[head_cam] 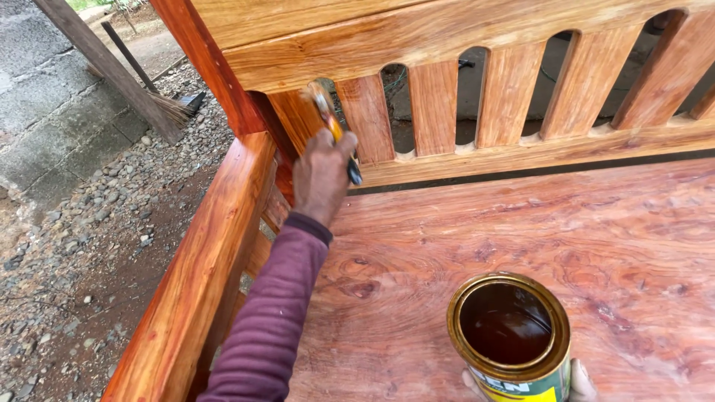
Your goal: Applying wood stain or varnish to a wooden bench using a brush.
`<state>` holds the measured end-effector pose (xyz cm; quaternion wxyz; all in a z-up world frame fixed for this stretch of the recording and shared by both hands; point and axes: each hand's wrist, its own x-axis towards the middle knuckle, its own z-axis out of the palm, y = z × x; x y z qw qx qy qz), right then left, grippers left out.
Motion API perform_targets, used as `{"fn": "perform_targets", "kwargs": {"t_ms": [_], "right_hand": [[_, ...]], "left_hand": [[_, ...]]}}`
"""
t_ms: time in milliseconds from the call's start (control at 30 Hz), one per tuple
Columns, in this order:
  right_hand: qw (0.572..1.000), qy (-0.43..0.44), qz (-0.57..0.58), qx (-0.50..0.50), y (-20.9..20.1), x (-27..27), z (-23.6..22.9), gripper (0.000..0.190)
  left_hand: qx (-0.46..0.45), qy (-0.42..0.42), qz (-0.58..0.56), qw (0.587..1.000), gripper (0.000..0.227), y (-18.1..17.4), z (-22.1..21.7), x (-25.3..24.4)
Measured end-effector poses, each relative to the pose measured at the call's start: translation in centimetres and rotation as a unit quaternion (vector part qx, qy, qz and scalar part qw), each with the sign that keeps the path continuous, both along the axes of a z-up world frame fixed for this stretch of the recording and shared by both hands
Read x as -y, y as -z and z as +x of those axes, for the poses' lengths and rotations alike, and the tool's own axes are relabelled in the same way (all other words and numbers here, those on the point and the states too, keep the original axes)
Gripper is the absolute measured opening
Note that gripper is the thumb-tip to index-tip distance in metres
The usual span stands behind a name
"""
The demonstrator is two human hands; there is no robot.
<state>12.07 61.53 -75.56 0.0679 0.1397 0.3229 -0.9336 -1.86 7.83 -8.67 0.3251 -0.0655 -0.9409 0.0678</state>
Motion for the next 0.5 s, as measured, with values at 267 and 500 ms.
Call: {"fn": "perform_targets", "kwargs": {"t_ms": [267,500], "right_hand": [[0.998,0.028,-0.019,0.061,-21.3,10.0,3.1,0.057],[0.998,0.027,-0.003,0.065,-16.7,6.3,6.3,0.06]], "left_hand": [[-0.085,0.055,0.021,0.995,0.025,5.5,-2.6,4.1],[-0.038,0.043,0.056,0.997,0.018,-3.4,0.1,1.2]]}}
